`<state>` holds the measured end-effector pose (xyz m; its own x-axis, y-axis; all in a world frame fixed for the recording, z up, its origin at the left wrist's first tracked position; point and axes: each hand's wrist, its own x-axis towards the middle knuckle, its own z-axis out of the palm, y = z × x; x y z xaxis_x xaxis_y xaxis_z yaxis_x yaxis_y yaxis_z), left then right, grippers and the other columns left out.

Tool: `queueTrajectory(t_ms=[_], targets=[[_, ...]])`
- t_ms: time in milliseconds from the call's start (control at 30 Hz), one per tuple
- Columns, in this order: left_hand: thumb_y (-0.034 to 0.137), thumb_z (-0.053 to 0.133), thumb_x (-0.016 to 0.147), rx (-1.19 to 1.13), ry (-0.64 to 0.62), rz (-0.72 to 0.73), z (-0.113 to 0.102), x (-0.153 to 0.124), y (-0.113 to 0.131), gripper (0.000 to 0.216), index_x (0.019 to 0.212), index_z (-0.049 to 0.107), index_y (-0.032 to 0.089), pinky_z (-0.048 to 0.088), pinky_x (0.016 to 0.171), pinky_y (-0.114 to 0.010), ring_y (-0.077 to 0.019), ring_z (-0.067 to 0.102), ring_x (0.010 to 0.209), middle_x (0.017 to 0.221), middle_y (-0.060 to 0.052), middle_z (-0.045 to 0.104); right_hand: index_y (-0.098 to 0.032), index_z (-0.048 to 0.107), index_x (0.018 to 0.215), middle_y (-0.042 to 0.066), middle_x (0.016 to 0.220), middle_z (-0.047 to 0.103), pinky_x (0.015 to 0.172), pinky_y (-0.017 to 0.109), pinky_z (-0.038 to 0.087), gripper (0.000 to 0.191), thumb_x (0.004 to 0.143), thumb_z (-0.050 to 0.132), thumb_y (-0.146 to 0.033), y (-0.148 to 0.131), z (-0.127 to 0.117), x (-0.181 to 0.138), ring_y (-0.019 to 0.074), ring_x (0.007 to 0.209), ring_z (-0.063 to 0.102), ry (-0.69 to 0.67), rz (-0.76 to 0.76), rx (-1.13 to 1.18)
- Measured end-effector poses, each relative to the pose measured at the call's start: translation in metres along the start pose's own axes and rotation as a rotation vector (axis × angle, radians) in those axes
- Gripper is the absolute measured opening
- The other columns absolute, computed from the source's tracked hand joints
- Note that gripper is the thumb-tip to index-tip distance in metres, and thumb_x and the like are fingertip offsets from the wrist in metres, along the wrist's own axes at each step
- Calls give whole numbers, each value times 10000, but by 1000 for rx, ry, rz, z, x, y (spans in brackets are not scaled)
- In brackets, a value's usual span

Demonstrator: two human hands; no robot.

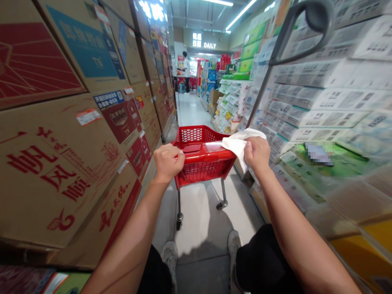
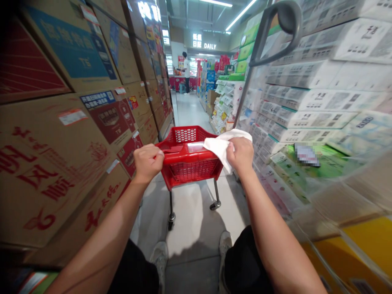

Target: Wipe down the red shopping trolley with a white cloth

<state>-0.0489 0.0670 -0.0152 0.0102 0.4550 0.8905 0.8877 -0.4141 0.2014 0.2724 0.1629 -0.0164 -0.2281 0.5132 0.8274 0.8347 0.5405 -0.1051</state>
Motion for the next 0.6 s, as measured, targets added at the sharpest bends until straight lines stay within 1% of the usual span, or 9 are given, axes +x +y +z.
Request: queueTrajectory(t_ms=[67, 133, 233, 333, 433, 533, 600], targets=[[211, 500, 784, -13, -5, 4, 0, 0, 0, 336, 478, 361, 215, 349, 576, -324, -141, 446, 499, 460, -5, 443, -203, 633, 865, 139, 915, 681, 873, 408, 435, 468, 977, 224, -400, 15, 6, -4, 285, 971, 628, 86, 24, 101], [203, 502, 783, -27, -3, 15, 0, 0, -2, 336, 477, 364, 215, 349, 576, -325, -141, 440, 495, 458, -3, 436, -217, 605, 849, 138, 928, 679, 873, 404, 448, 466, 981, 204, -414, 24, 9, -5, 277, 997, 634, 128, 51, 196], [192, 508, 775, -40, 8, 16, -1, 0, -9, 326, 480, 374, 216, 349, 574, -329, -146, 445, 497, 460, -4, 442, -232, 566, 761, 117, 835, 659, 829, 400, 449, 447, 972, 234, -443, 24, 10, -4, 264, 883, 632, 120, 90, 209], [187, 489, 788, -45, 41, -8, -2, -1, -22, 284, 513, 426, 221, 375, 607, -339, -162, 483, 538, 503, -19, 499, -249, 508, 655, 85, 686, 576, 797, 406, 431, 440, 940, 228, -433, 15, 9, -2, 250, 742, 591, 110, 80, 127], [176, 438, 832, -28, 133, -85, -4, -5, -37, 243, 605, 512, 222, 415, 713, -355, -191, 550, 673, 629, -44, 593, -254, 502, 616, 74, 635, 540, 779, 409, 430, 412, 912, 271, -425, 0, 7, -5, 243, 687, 566, 115, 34, 121], [185, 403, 900, 63, 222, -184, -9, -10, -46, 262, 787, 637, 217, 413, 835, -389, -231, 593, 879, 846, -72, 688, -244, 568, 643, 82, 660, 600, 775, 405, 453, 401, 914, 327, -415, -21, 3, -10, 240, 699, 592, 102, -12, 220], [196, 438, 913, 148, 268, -222, -11, -12, -42, 247, 913, 684, 223, 387, 910, -426, -263, 581, 1008, 1007, -84, 711, -236, 625, 694, 89, 724, 666, 795, 401, 479, 396, 931, 358, -407, -36, -1, -13, 238, 744, 636, 81, -31, 311]])
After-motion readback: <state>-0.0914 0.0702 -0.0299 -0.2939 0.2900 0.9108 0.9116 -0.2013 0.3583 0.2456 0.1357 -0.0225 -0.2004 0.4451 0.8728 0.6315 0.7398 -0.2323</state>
